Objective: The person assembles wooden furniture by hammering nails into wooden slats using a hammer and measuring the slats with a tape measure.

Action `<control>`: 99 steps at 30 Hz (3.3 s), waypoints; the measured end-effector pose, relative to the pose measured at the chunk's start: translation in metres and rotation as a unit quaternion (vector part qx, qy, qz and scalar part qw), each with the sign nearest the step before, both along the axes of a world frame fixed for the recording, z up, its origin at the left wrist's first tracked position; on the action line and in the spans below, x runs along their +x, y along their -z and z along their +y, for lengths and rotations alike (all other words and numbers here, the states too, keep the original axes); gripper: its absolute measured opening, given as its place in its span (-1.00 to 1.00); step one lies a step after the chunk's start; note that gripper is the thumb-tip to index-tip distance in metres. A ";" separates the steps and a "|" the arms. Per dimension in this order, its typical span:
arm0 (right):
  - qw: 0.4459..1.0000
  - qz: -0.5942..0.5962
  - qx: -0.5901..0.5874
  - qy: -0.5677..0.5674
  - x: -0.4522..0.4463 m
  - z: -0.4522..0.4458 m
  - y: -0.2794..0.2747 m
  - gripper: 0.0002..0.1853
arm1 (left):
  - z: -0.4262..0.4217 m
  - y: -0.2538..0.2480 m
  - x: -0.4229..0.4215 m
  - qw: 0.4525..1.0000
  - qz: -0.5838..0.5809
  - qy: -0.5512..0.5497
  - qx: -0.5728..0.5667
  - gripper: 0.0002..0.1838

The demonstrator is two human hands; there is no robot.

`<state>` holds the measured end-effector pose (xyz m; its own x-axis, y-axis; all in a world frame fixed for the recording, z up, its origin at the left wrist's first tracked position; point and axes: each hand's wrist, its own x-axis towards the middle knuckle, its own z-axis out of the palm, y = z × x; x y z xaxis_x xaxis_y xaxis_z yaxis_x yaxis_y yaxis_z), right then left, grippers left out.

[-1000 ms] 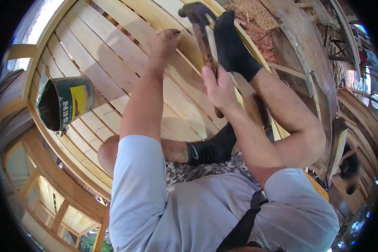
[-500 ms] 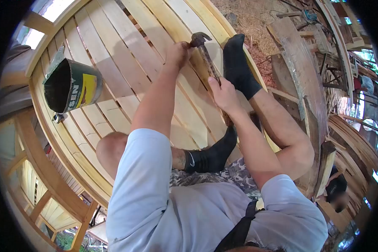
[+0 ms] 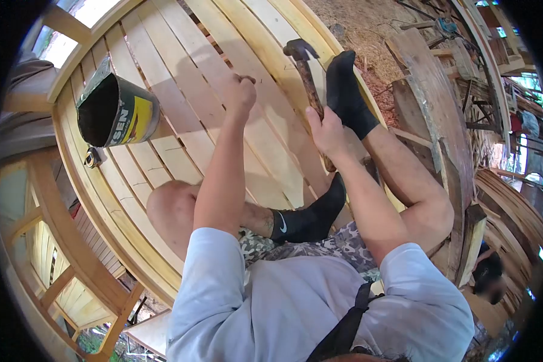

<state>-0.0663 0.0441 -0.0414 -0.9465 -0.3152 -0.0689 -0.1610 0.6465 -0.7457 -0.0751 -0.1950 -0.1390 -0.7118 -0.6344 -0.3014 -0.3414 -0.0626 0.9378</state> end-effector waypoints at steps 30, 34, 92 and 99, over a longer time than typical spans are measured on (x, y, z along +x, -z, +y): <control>0.958 -0.113 -0.213 0.155 0.017 0.037 -0.030 -0.74 | 0.104 -0.085 0.046 0.959 0.120 0.118 0.226 -0.93; 0.969 -0.139 -0.158 0.130 0.014 0.042 -0.036 -0.69 | 0.112 -0.122 0.039 0.875 0.269 0.307 -0.260 -0.87; 0.994 -0.030 -0.081 0.073 -0.044 0.011 -0.001 -0.48 | 0.041 -0.004 -0.127 0.943 0.066 0.226 -0.236 -0.78; 0.998 -0.030 -0.015 0.045 -0.054 0.007 0.008 -0.44 | -0.025 -0.142 -0.020 0.964 0.098 -0.028 -0.244 -0.78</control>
<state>-0.1200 0.0514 -0.0497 -0.9655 -0.2318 -0.1188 -0.0573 0.6339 -0.7713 -0.0955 -0.2198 0.0026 -0.6851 -0.7058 0.1803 -0.1629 0.3897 0.9064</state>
